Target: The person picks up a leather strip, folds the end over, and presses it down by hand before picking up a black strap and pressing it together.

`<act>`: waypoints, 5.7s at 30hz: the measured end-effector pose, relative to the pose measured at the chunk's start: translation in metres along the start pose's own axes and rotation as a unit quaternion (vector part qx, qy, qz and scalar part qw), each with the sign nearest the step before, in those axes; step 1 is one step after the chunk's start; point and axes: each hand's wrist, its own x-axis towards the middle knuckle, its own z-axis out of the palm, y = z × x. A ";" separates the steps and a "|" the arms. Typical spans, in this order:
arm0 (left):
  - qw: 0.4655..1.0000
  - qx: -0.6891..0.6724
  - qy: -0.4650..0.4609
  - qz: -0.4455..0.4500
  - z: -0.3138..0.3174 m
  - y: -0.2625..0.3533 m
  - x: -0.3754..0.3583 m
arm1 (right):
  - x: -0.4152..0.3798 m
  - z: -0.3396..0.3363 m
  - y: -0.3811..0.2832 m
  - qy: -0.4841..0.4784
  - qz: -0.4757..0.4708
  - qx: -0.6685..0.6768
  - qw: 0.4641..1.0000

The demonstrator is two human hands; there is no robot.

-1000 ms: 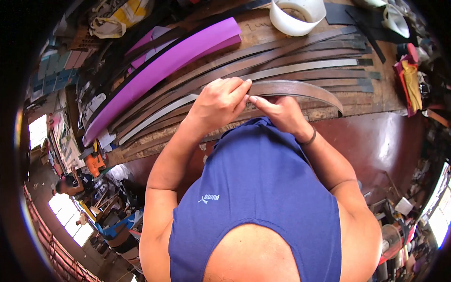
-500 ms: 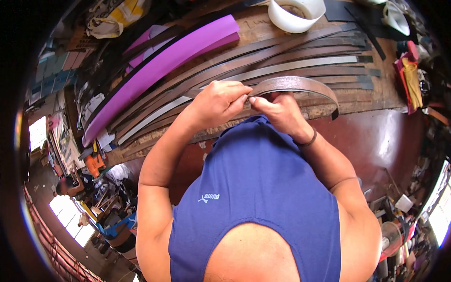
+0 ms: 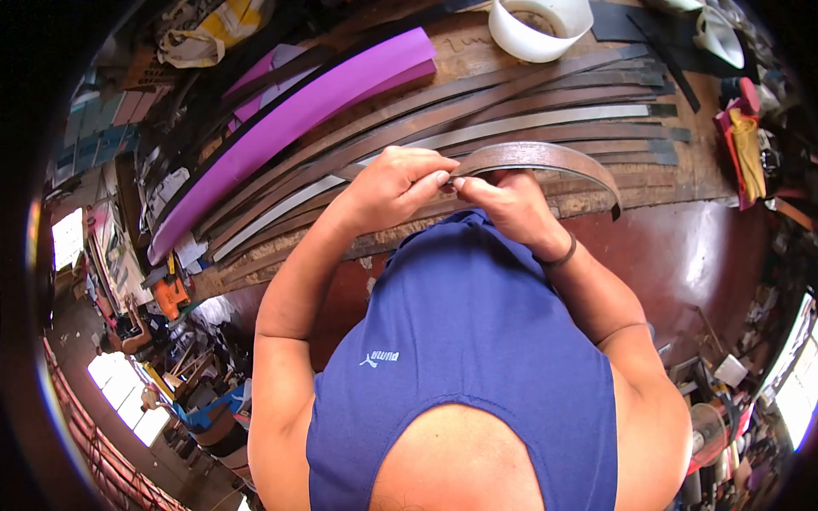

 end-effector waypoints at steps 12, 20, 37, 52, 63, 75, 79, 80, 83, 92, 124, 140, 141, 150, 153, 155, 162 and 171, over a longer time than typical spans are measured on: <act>0.971 0.181 0.157 0.019 0.035 0.008 0.022 | -0.025 -0.077 -0.001 0.166 -0.115 0.260 0.944; 0.973 0.143 0.177 -0.034 0.094 -0.052 0.068 | -0.005 -0.233 -0.006 0.395 -0.273 0.130 0.868; 0.913 0.345 0.215 0.012 0.135 -0.135 0.090 | 0.091 -0.380 0.077 0.511 -0.131 0.068 0.847; 0.875 0.466 0.094 0.088 0.130 -0.124 0.084 | 0.065 -0.304 0.071 0.513 -0.224 -0.529 0.638; 0.905 0.376 0.188 0.058 0.111 -0.113 0.043 | 0.069 -0.148 0.119 0.204 -0.253 -0.669 0.668; 0.922 0.275 0.271 0.013 0.022 -0.087 -0.029 | 0.129 -0.036 0.084 0.074 -0.365 -0.602 0.707; 0.908 0.306 0.281 -0.054 0.016 -0.108 -0.059 | 0.135 -0.066 0.058 0.204 -0.355 -0.655 0.635; 0.897 0.333 0.285 -0.058 0.016 -0.118 -0.071 | 0.122 -0.078 0.042 0.242 -0.369 -0.643 0.626; 0.863 0.395 0.291 -0.118 0.008 -0.161 -0.115 | 0.082 -0.137 0.008 0.321 -0.332 -0.688 0.560; 0.765 0.490 0.282 -0.310 -0.064 -0.221 -0.261 | -0.008 -0.252 -0.039 0.466 -0.254 -0.724 0.439; 0.553 0.357 0.347 -0.668 -0.140 -0.187 -0.379 | 0.062 -0.244 0.062 0.298 -0.044 -0.792 0.531; 0.619 0.283 0.585 -0.440 -0.152 -0.241 -0.402 | 0.048 0.179 0.138 -0.004 -0.177 -0.629 0.757; 0.624 0.282 0.606 -0.405 -0.171 -0.242 -0.400 | 0.053 0.189 0.135 -0.017 -0.185 -0.622 0.760; 0.714 0.236 0.587 -0.300 -0.334 -0.300 -0.366 | 0.094 0.256 0.081 0.065 -0.117 -0.558 0.819; 0.730 0.143 0.607 -0.279 -0.374 -0.347 -0.357 | 0.117 0.263 0.077 0.048 -0.137 -0.564 0.813; 0.716 0.075 0.636 -0.277 -0.394 -0.376 -0.347 | 0.130 0.277 0.068 0.042 -0.160 -0.569 0.806; 0.649 0.361 0.579 -0.336 -0.457 -0.377 -0.358 | 0.176 0.306 0.048 0.039 -0.127 -0.559 0.819; 0.752 0.381 0.429 -0.325 -0.484 -0.374 -0.379 | 0.268 0.350 0.027 -0.033 -0.180 -0.569 0.802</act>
